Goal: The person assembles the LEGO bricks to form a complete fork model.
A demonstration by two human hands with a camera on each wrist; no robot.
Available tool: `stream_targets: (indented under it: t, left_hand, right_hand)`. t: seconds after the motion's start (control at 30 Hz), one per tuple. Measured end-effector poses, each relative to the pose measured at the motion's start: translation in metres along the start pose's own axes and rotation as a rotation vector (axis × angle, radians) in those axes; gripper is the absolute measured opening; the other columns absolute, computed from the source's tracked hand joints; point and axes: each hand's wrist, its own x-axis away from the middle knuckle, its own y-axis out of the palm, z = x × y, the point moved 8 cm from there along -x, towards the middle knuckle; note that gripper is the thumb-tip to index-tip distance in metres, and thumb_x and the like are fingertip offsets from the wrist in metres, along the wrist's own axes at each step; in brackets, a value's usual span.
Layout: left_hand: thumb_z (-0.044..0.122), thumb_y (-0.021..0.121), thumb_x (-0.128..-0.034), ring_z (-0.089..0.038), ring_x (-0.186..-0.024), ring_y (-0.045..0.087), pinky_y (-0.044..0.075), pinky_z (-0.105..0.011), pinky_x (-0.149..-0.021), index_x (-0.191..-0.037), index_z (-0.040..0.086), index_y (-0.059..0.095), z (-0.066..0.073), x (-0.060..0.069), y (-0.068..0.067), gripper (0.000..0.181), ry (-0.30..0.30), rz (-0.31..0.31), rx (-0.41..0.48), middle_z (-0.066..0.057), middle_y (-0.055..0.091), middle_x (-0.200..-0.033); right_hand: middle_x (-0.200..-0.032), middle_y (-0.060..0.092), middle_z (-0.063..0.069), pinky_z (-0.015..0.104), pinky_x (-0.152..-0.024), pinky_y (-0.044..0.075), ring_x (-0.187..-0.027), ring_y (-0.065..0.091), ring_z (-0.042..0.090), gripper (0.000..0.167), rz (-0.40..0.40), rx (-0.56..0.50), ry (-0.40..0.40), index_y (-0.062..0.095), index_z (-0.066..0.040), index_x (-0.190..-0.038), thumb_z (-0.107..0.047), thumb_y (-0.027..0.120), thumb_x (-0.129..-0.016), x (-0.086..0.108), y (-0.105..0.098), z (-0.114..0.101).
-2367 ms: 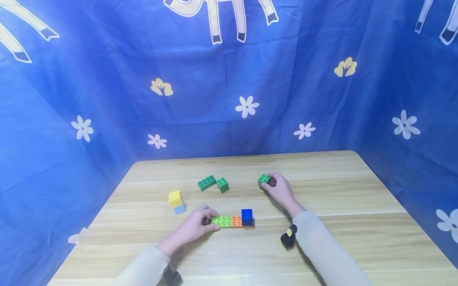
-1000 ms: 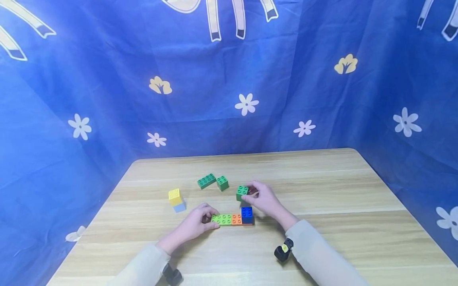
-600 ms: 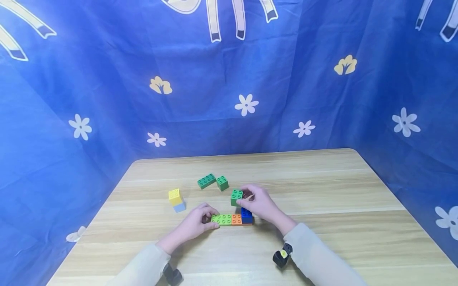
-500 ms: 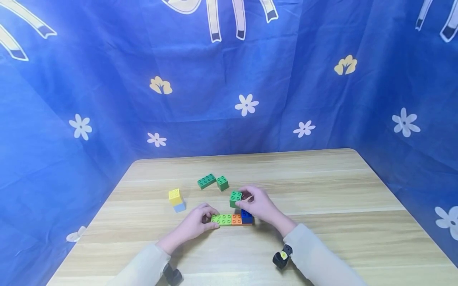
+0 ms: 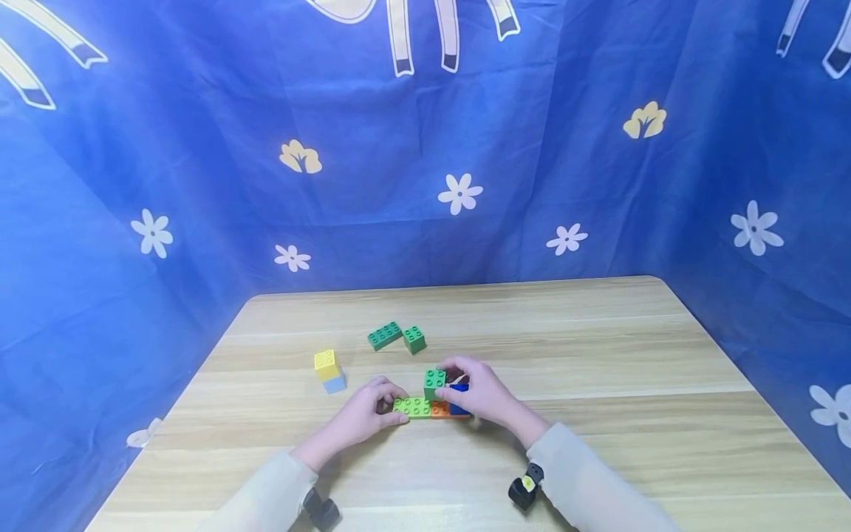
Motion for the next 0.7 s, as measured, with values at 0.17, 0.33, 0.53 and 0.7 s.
stream_targets:
  t: [0.17,0.33,0.53,0.7]
  left_hand:
    - [0.019,0.077,-0.0749,-0.011,-0.079,0.050,0.046,-0.024,-0.069,-0.099,0.008,0.066,0.000,0.000,0.000,0.029,-0.010,-0.003,-0.001,0.003,0.053,-0.088]
    - [0.018,0.077,-0.0753,-0.012,-0.079,0.050,0.046,-0.025,-0.070,-0.099,0.008,0.066,0.002,0.002,0.004,0.028,-0.018,0.007,-0.002,0.003,0.053,-0.089]
    - [0.018,0.077,-0.0752,-0.012,-0.080,0.051,0.046,-0.025,-0.070,-0.099,0.008,0.066,0.005,0.005,0.011,0.028,-0.020,0.023,-0.006,0.002,0.054,-0.090]
    - [0.019,0.077,-0.0750,-0.012,-0.081,0.052,0.046,-0.026,-0.071,-0.099,0.008,0.066,0.007,0.008,0.017,0.028,-0.023,0.038,-0.011,0.001,0.054,-0.090]
  right_hand:
    - [-0.101,0.062,0.010,0.042,-0.083,0.048,-0.093,0.058,0.025,0.038,-0.016,-0.014,0.042,0.058,0.001,-0.116,-0.015,0.070,-0.083,0.006,0.000,-0.019]
    - [-0.104,0.061,0.015,0.048,-0.086,0.044,-0.096,0.056,0.033,0.037,-0.011,0.004,0.048,0.057,0.002,-0.114,-0.009,0.070,-0.082,0.011,0.001,-0.017]
    - [-0.108,0.061,0.004,0.041,-0.089,0.044,-0.100,0.055,0.024,0.037,-0.002,0.025,0.039,0.060,-0.009,-0.113,-0.022,0.073,-0.080,0.015,0.005,0.011]
    - [-0.106,0.060,0.000,0.038,-0.088,0.043,-0.099,0.054,0.020,0.036,-0.024,0.011,0.026,0.062,-0.013,-0.110,-0.029,0.074,-0.080,0.019,0.007,0.016]
